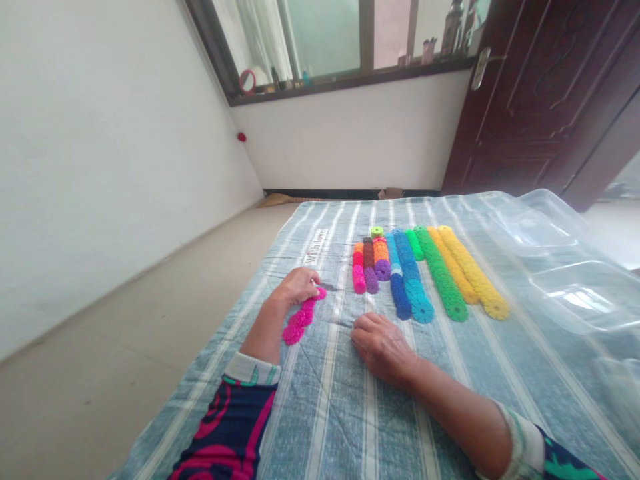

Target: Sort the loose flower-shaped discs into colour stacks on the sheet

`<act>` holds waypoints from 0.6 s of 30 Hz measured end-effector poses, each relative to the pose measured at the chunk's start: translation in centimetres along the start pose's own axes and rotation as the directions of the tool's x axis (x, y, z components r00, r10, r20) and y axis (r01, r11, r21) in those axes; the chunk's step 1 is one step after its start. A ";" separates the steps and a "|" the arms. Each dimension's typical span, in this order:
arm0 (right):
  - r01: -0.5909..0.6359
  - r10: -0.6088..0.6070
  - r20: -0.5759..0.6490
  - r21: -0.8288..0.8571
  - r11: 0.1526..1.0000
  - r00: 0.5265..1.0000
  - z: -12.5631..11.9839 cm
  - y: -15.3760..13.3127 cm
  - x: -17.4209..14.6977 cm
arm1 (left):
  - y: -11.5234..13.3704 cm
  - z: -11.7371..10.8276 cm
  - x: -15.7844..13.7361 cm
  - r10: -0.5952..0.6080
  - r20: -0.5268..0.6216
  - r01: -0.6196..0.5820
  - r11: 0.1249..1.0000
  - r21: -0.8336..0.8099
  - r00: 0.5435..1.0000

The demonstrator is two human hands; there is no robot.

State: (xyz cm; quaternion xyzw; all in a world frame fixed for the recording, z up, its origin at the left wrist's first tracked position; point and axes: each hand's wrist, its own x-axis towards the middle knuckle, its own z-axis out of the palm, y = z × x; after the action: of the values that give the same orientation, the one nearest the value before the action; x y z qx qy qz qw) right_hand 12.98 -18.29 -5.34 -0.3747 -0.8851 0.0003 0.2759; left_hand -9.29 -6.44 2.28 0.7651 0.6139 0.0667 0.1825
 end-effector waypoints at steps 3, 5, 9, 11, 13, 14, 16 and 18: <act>0.001 -0.001 -0.005 -0.003 1.000 1.000 0.0 0.0 0.0 | -0.2 -0.1 0.1 0.011 -0.038 -0.010 1.000 0.010 0.999; 0.004 -0.004 -0.009 -0.002 1.000 1.000 0.0 0.0 0.0 | -0.2 -0.2 0.0 0.023 -0.041 -0.022 1.000 0.011 0.999; 0.007 -0.007 -0.003 0.005 1.000 1.000 -0.1 0.0 0.0 | 0.0 -0.5 -0.1 0.034 -0.045 -0.033 0.999 0.022 0.998; 0.007 -0.007 0.006 0.009 1.000 1.000 -0.1 0.0 0.1 | 0.1 -0.6 -0.2 0.038 -0.054 -0.037 0.999 0.022 0.998; 0.004 -0.004 0.011 0.011 1.000 1.000 -0.2 0.0 0.1 | 0.3 -0.7 -0.2 0.049 -0.067 -0.048 0.999 0.006 0.997; 0.002 -0.002 0.011 0.011 1.000 1.000 -0.2 0.0 0.1 | 0.5 -0.7 -0.2 0.058 -0.073 -0.059 0.998 -0.009 0.996; -0.001 0.001 0.010 0.010 1.000 1.000 -0.2 0.0 0.1 | 0.9 -0.6 -0.3 0.087 -0.082 -0.092 0.994 -0.059 0.993; 0.000 0.000 0.006 0.006 1.000 1.000 -0.2 0.0 0.1 | 1.7 -0.2 -0.3 0.110 -0.085 -0.121 0.984 -0.134 0.990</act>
State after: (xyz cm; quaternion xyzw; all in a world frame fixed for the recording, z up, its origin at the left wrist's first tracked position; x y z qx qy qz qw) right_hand 13.02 -18.31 -5.10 -0.3739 -0.8860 0.0038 0.2743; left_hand -7.90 -6.99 3.07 0.7817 0.5690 0.1491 0.2072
